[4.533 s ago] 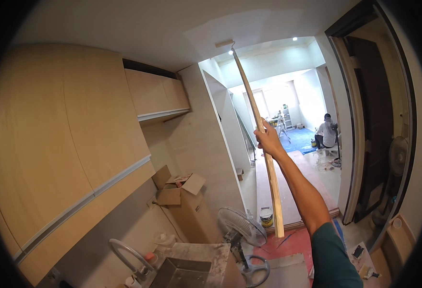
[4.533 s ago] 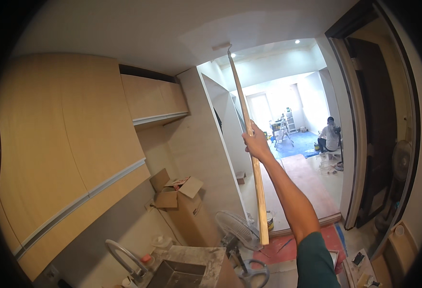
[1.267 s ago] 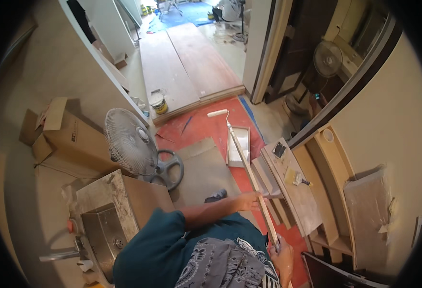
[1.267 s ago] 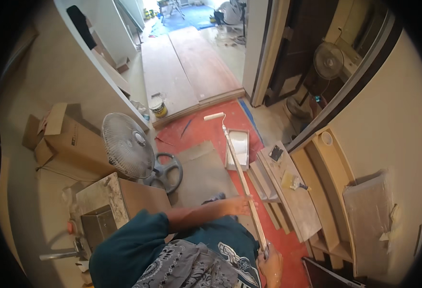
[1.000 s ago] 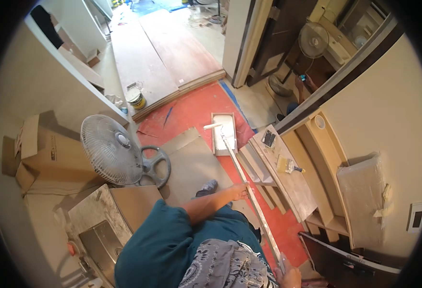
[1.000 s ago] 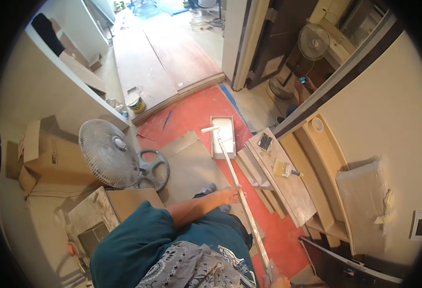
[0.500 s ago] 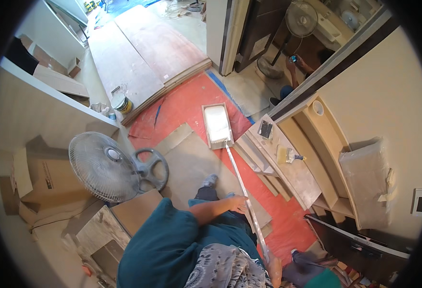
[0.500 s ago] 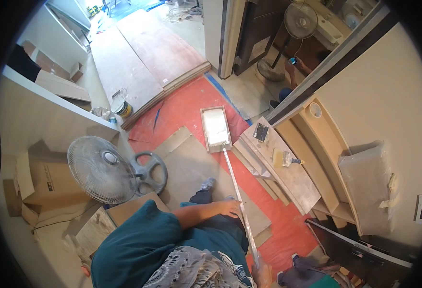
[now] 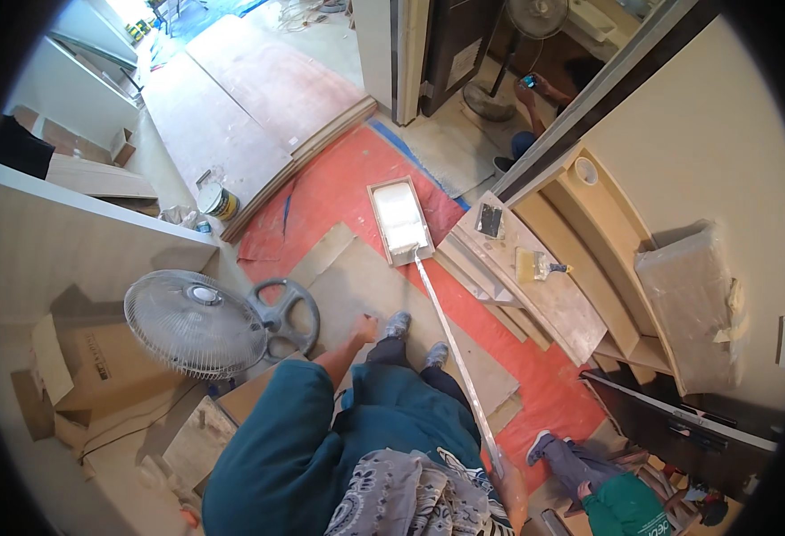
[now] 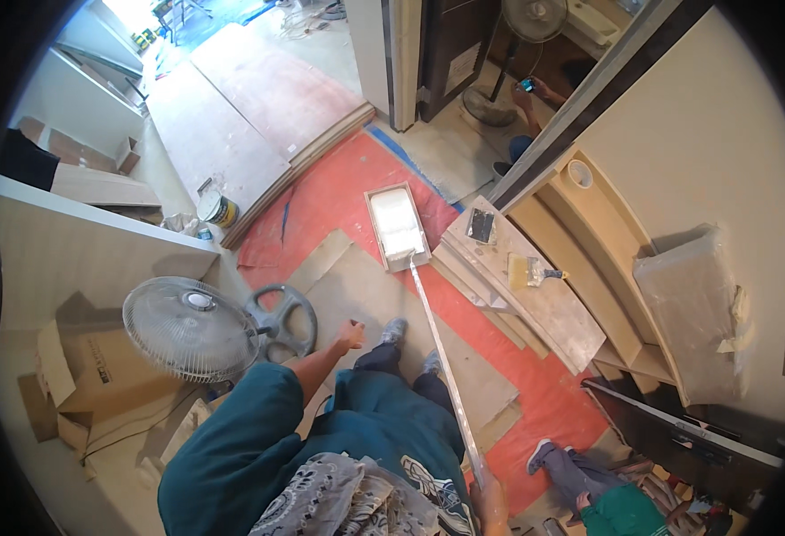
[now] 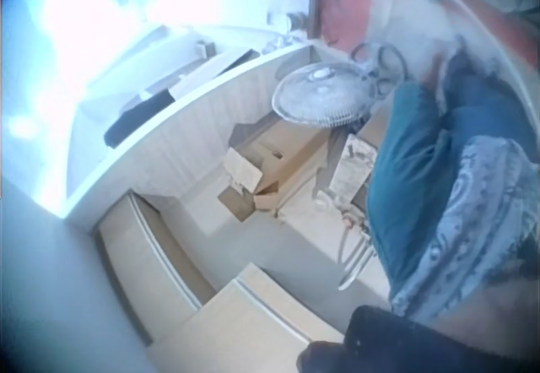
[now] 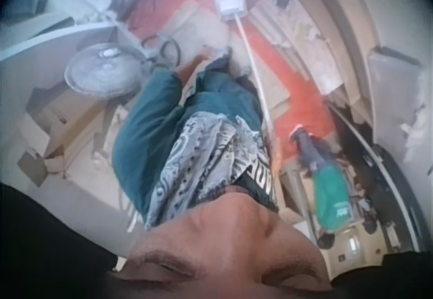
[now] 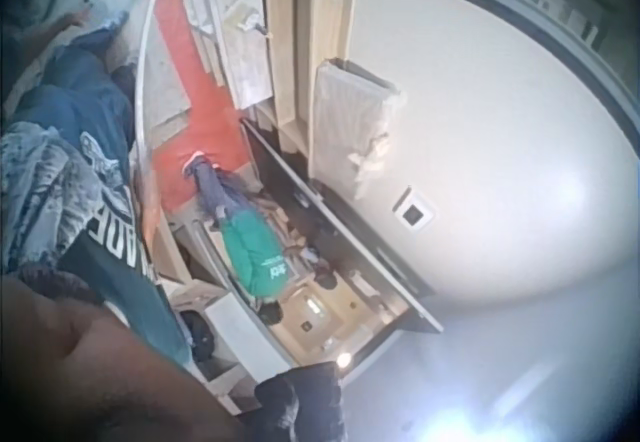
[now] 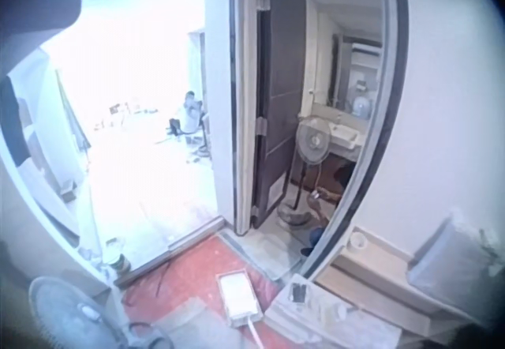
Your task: The person paints the ceiling using a long-handled roller, repeatedly loading the roller with white paint from a tray and applying it to the ceiling surface. The person works in a room with protective coverings on the floor and visible construction materials.
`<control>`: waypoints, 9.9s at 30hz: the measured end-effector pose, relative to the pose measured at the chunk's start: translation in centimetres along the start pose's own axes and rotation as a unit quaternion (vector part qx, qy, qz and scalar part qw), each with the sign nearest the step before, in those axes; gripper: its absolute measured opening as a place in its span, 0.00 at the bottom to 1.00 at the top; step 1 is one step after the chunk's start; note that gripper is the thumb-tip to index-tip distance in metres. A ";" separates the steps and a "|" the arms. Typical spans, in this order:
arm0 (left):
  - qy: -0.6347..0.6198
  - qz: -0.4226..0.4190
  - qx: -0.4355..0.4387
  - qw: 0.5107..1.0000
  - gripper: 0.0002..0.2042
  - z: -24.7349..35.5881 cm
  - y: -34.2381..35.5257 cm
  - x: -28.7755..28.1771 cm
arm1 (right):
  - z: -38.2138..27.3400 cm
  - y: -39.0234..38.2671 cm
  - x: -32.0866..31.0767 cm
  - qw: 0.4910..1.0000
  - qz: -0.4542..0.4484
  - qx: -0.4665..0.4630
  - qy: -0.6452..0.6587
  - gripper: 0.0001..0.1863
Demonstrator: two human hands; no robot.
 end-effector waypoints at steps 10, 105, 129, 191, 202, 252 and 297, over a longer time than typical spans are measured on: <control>-0.003 -0.020 0.042 0.999 0.17 1.9 -3.4 -0.9 | -0.2 1.3 1.1 1.000 0.009 -0.004 0.002 0.30; -0.028 -0.001 0.032 0.999 0.19 -3.4 -8.9 -4.0 | 2.3 9.5 2.0 0.995 0.032 -0.079 0.046 0.27; 0.027 -0.020 0.034 0.999 0.22 -3.9 -7.5 -4.6 | 2.2 7.2 0.6 0.994 0.068 -0.087 0.021 0.25; -0.450 -0.241 0.021 0.860 0.19 25.4 -11.5 22.0 | -27.1 8.3 -26.5 0.770 -0.022 -0.618 0.155 0.22; -0.323 -0.281 -0.021 0.903 0.18 22.4 -13.0 16.5 | -28.4 5.6 -25.6 0.682 0.030 -0.712 0.166 0.16; -0.024 -0.038 -0.009 0.999 0.17 -8.9 -16.4 2.3 | 12.5 7.1 2.4 0.998 0.041 -0.052 -0.019 0.26; -0.021 -0.052 0.043 0.997 0.20 -9.0 -16.7 -2.9 | 5.3 12.8 3.7 0.995 0.024 -0.086 0.033 0.25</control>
Point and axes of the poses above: each hand's wrist, its own y-axis towards the middle knuckle, its own x-axis out of the palm, z = x × y, the point moved 10 cm from there along y, towards the middle knuckle, and after that the axes turned 1 degree about -x, right-handed, at the moved point
